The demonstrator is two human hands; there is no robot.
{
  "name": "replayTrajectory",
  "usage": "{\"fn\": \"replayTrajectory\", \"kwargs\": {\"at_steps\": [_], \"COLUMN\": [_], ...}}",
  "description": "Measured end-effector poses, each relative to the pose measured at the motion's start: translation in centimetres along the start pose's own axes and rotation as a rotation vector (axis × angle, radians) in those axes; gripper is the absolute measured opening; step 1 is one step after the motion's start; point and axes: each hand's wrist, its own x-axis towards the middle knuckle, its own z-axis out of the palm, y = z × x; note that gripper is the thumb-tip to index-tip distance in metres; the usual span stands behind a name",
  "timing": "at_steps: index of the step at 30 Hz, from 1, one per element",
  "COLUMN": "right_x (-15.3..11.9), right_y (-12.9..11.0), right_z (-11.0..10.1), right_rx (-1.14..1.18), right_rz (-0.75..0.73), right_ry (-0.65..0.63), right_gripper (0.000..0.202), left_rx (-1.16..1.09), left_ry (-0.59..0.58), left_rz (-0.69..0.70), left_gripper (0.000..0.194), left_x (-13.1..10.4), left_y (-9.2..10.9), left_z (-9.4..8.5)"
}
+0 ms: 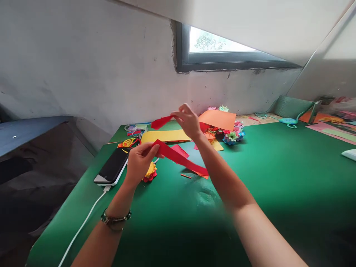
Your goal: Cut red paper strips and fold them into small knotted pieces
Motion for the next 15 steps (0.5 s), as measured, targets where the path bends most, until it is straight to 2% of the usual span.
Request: {"fn": "replayTrajectory", "kwargs": {"at_steps": [2,3,6,8,10,13,15], "right_x": [1.0,1.2,1.0,0.1,-1.3,-4.0,-5.9], "right_y": [-0.9,-1.2,-1.3,-1.0,-0.6,0.2,0.9], "right_z": [2.0,2.9,4.7,4.9,4.0,1.1,-1.1], "right_rx": [-0.028,0.014,0.110,0.202,0.288,0.446,0.671], "right_rz": [0.087,0.110,0.121,0.126,0.130,0.120,0.194], "right_ry": [-0.131,-0.236,-0.339,-0.393,-0.469,-0.579,-0.656], "right_gripper": [0.023,0.026,0.041,0.034,0.027,0.048,0.048], "left_rx": [0.010,0.011,-0.011,-0.058,-0.128,-0.259,-0.338], "left_ry": [-0.026,-0.033,-0.069,-0.093,-0.078,0.028,0.119], "left_rz": [0.005,0.004,-0.031,-0.073,-0.128,-0.210,-0.256], "left_gripper": [0.015,0.015,0.017,0.018,0.021,0.026,0.028], "left_x": [-0.2,-0.3,-0.3,-0.2,-0.1,0.1,0.2], "left_y": [0.2,0.2,-0.1,-0.7,-1.3,-2.0,-2.2], "left_z": [0.2,0.3,0.5,0.7,0.9,1.2,1.3]}}
